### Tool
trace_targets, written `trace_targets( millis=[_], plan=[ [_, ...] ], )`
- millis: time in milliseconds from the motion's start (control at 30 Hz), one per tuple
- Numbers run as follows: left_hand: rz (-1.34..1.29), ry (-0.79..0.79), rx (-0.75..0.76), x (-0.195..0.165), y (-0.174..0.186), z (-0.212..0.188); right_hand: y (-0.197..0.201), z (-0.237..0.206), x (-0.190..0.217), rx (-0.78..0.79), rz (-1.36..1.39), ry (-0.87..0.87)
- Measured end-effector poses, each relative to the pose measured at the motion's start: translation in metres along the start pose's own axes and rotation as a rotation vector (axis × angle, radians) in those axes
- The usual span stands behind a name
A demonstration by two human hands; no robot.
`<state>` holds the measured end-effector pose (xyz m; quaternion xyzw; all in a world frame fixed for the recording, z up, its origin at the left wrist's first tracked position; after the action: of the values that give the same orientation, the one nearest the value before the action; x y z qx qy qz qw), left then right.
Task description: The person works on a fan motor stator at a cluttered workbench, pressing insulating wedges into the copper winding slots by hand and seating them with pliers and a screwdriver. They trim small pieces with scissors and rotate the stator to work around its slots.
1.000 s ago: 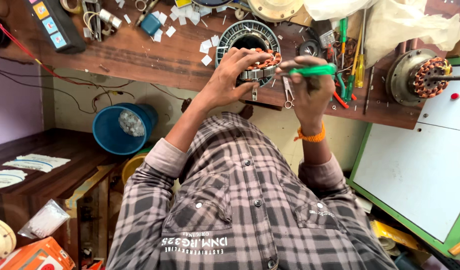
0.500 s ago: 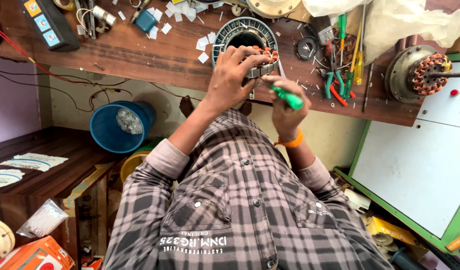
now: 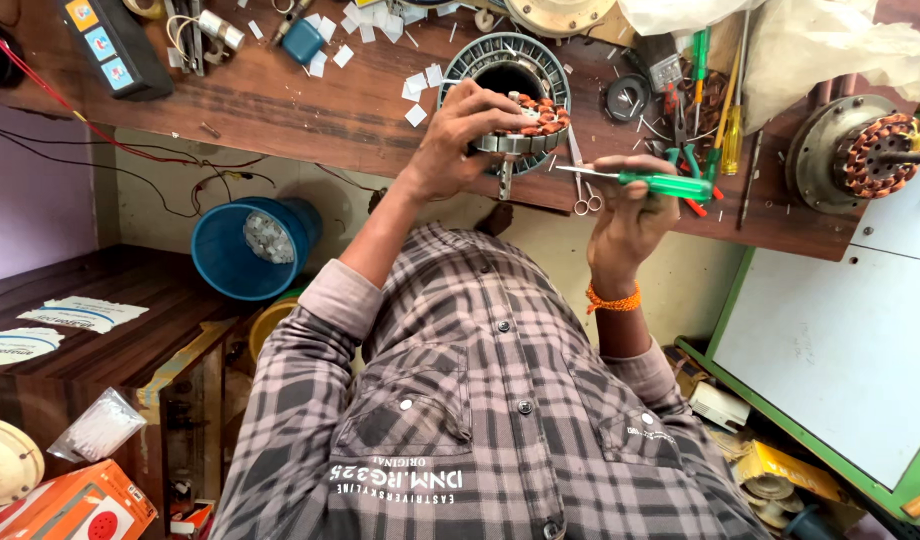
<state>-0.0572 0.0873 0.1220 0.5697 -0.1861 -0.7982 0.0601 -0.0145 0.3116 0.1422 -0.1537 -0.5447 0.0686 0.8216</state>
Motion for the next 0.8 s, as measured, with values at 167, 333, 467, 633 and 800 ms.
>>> trace_targets(
  millis=[167, 333, 467, 633, 800],
  plan=[
    [-0.088, 0.012, 0.023, 0.010, 0.002, 0.001, -0.014, 0.001, 0.011, 0.116, -0.196, 0.056],
    [-0.045, 0.031, 0.122, -0.009, 0.009, 0.006, -0.040, -0.003, 0.017, 0.240, -0.299, 0.133],
    [0.016, -0.001, 0.119, -0.028, 0.013, 0.006, -0.050, -0.005, 0.015, 0.267, -0.291, 0.134],
    [0.016, 0.015, 0.139, -0.031, 0.014, 0.008, -0.057, -0.003, 0.017, 0.289, -0.265, 0.110],
    [0.024, -0.028, 0.123, -0.036, 0.017, 0.010, -0.072, 0.000, 0.022, 0.392, -0.513, 0.176]
  ],
)
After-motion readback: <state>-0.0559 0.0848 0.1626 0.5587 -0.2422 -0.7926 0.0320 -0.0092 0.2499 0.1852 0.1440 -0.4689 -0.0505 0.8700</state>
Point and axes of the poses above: each hand's wrist, its own z-axis towards the middle knuckle, its own y-axis out of the back of the hand, x = y × z, the point moved 9 cm from there along z, towards the middle knuckle, and after that the axes turned 12 degrees about y, right-handed, at the moved point
